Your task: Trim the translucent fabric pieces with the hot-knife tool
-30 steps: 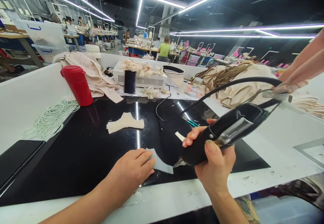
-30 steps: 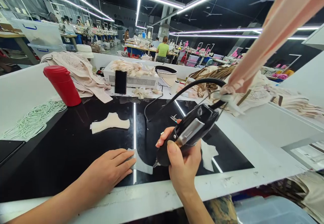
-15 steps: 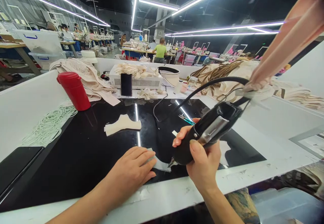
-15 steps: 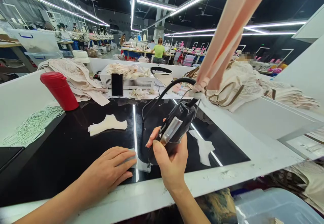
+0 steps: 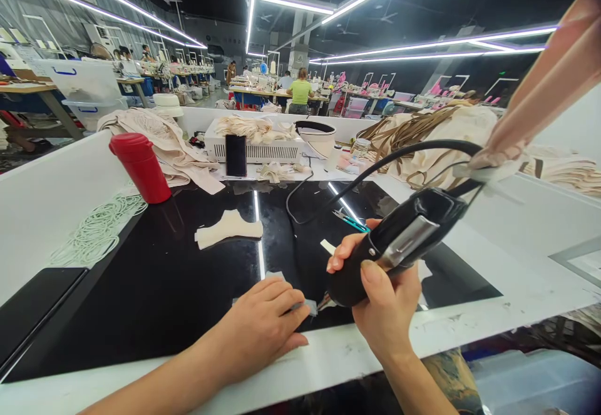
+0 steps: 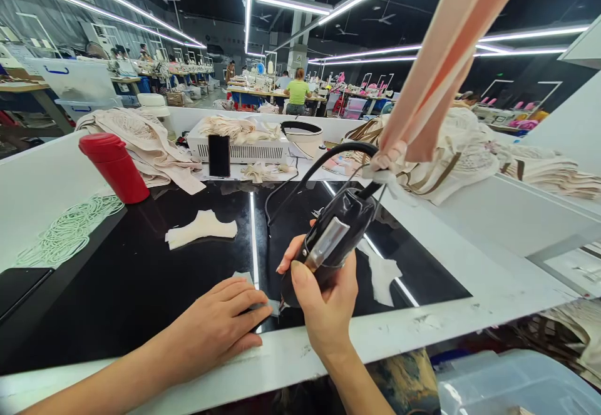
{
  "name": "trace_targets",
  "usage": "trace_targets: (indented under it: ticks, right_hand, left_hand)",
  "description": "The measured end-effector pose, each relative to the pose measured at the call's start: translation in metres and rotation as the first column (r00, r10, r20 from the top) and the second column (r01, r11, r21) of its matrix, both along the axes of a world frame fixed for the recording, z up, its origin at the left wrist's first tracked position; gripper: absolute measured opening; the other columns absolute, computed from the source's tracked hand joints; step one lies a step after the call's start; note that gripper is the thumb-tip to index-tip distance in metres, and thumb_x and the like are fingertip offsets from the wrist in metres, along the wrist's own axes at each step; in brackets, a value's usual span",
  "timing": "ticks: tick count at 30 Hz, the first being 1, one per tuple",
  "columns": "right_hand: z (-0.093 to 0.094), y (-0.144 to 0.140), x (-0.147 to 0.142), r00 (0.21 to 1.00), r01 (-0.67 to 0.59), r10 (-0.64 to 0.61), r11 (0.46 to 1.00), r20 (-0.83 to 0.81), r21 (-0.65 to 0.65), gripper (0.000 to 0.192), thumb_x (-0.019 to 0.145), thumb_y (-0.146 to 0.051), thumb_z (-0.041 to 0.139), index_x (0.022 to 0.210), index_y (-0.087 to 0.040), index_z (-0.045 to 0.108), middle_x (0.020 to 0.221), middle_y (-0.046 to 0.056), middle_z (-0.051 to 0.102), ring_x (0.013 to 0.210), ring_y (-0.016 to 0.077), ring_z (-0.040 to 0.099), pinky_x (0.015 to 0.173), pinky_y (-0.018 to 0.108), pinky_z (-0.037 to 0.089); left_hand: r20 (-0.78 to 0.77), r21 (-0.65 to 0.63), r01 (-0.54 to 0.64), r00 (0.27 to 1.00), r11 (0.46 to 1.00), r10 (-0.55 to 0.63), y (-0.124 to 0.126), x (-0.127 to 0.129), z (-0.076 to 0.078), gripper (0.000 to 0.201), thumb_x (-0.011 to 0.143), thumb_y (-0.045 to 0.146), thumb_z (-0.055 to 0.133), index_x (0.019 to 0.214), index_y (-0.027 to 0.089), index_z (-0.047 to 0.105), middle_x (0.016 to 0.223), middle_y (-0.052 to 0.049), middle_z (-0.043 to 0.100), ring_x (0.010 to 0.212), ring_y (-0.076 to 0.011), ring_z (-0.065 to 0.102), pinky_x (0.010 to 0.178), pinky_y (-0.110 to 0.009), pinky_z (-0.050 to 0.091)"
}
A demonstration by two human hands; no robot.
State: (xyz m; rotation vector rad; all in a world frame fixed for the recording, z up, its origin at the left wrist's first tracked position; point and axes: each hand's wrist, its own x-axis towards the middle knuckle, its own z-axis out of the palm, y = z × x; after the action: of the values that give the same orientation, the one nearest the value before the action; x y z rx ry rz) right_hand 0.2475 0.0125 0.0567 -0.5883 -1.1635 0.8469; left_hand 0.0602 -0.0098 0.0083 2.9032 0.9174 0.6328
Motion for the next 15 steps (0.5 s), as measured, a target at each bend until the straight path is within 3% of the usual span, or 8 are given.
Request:
trace_targets:
  ticks: [15]
  right_hand:
    - [-0.0016, -0.0018, 0.0012, 1.000, -0.008, 0.008, 1.000, 0.007, 0.006, 0.034, 0.093, -0.035, 0.073, 0.123, -0.030, 0.058, 0.087, -0.002, 0.067, 0.067, 0.0145, 0.064, 0.065, 0.032, 0.055]
  left_hand:
    - [-0.019, -0.041, -0.002, 1.000, 0.999, 0.001, 0.0000, 0.0016, 0.0001, 0.037, 0.099, 0.037, 0.067, 0.130, 0.018, 0.060, 0.120, -0.006, 0.067, 0.109, -0.0277, 0.062, 0.106, -0.047, 0.048]
